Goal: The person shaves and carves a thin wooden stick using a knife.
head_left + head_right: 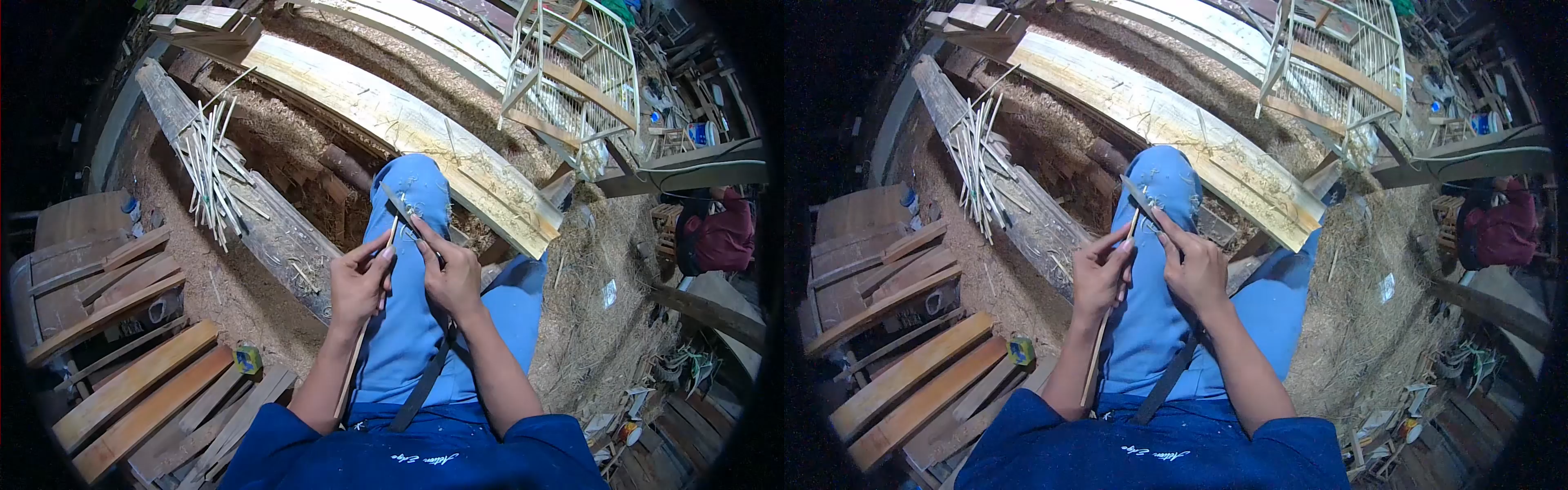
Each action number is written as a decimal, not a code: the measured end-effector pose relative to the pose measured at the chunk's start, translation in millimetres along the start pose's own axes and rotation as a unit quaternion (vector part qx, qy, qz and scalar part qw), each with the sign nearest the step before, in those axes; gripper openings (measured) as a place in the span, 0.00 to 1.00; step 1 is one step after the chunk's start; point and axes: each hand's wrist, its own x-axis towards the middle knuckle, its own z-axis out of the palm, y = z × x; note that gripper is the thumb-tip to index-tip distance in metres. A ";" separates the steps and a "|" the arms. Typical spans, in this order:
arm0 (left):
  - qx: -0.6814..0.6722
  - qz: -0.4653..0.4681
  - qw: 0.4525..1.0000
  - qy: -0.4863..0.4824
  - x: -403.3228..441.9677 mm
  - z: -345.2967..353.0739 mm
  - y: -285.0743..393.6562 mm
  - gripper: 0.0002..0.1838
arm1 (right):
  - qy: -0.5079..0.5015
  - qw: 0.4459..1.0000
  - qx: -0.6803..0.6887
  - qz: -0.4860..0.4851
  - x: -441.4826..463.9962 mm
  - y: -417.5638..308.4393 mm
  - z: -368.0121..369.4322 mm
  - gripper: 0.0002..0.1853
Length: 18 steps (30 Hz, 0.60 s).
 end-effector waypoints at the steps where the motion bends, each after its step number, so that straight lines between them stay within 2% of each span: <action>1: -0.002 -0.004 1.000 0.003 -5.0 -3.4 -2.4 0.17 | 0.002 1.000 -0.011 0.000 1.4 -1.3 0.1 0.21; 5: 0.000 0.008 1.000 -0.008 -24.0 -8.9 -8.5 0.18 | -0.001 1.000 -0.018 0.003 5.2 -3.6 1.8 0.21; 9: 0.010 -0.019 1.000 0.014 -4.7 -2.3 5.0 0.18 | -0.018 1.000 0.013 -0.002 4.1 -1.1 2.1 0.20; 13: -0.017 0.004 1.000 -0.016 14.8 -1.7 4.4 0.19 | -0.028 1.000 0.011 -0.004 -0.2 -2.7 -2.6 0.20; 18: -0.006 0.002 1.000 -0.005 7.7 3.0 2.2 0.19 | -0.001 1.000 0.005 -0.017 -2.1 1.8 0.0 0.22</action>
